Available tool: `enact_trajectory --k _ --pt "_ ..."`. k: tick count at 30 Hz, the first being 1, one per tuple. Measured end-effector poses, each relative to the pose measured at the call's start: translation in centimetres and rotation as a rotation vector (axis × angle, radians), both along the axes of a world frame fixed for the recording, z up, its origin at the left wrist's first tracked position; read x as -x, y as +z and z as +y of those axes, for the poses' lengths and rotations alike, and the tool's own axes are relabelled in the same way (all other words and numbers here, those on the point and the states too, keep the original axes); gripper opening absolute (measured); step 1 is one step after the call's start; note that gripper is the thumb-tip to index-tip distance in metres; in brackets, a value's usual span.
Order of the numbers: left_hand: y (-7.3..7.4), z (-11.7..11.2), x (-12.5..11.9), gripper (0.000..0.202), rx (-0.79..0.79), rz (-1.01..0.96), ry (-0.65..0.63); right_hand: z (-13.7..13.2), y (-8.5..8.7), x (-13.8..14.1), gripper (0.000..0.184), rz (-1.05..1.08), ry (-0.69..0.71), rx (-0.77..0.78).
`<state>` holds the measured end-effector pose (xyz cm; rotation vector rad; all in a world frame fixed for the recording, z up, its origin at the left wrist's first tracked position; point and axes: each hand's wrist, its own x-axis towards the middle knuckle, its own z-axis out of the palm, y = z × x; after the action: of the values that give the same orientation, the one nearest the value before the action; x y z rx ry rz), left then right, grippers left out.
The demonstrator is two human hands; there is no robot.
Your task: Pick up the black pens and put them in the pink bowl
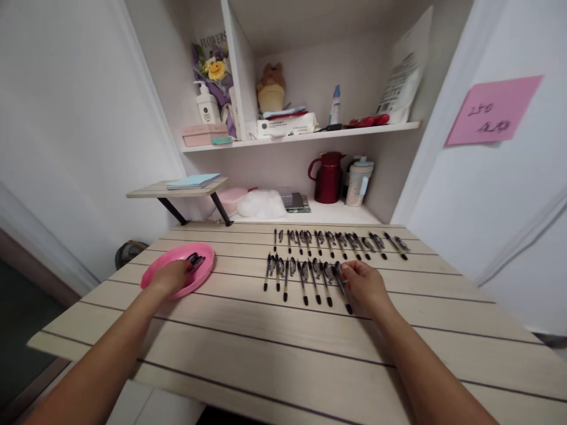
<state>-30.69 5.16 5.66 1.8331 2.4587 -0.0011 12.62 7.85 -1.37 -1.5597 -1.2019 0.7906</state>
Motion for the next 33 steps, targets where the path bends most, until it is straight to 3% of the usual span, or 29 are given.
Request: enact_trajectory --k 5,8,10,12,16,19,22,27,29,31,33 --pt "0.6 0.2 -0.3 0.029 -0.049 0.066 0.003 0.0 0.3 -1.2 0.028 -0.628 0.050 0.093" --pt "1.2 0.3 -2.5 0.031 -0.216 -0.007 -0.111 -0.6 1.0 -0.7 0.035 -0.800 0.093 0.171" --pt "1.3 0.1 -5.2 0.028 -0.328 -0.194 -0.284 -1.1 1.3 -0.2 0.034 -0.869 0.123 0.225" --pt "1.0 -0.4 -8.8 0.026 -0.335 -0.465 -0.429 -1.4 1.4 0.3 0.031 -0.915 0.145 0.260" --pt "-0.4 -1.7 -16.6 0.026 0.001 -1.044 -0.533 -1.3 1.5 0.4 0.022 -0.939 0.164 0.276" --pt "-1.3 -2.0 -21.3 0.029 0.189 -1.328 -0.472 -1.0 1.9 0.1 0.024 -0.880 0.159 0.234" --pt "-2.2 -1.4 -24.4 0.031 0.138 -1.591 -0.262 -1.3 2.5 0.4 0.027 -0.661 0.207 0.104" --pt "-4.1 -0.5 -25.7 0.034 0.030 -1.903 -0.074 -3.0 2.6 2.4 0.027 -0.224 0.642 0.040" --pt "-4.6 -0.6 -25.3 0.035 0.031 -1.952 -0.039 -3.0 2.6 2.4 0.028 -0.155 0.717 0.067" --pt "-4.8 -0.8 -24.9 0.034 0.063 -1.966 -0.019 -2.4 2.6 1.3 0.029 -0.136 0.599 0.043" --pt "-4.7 -1.1 -24.6 0.033 0.112 -1.959 -0.023 -1.4 2.3 -0.3 0.028 -0.202 0.297 -0.027"
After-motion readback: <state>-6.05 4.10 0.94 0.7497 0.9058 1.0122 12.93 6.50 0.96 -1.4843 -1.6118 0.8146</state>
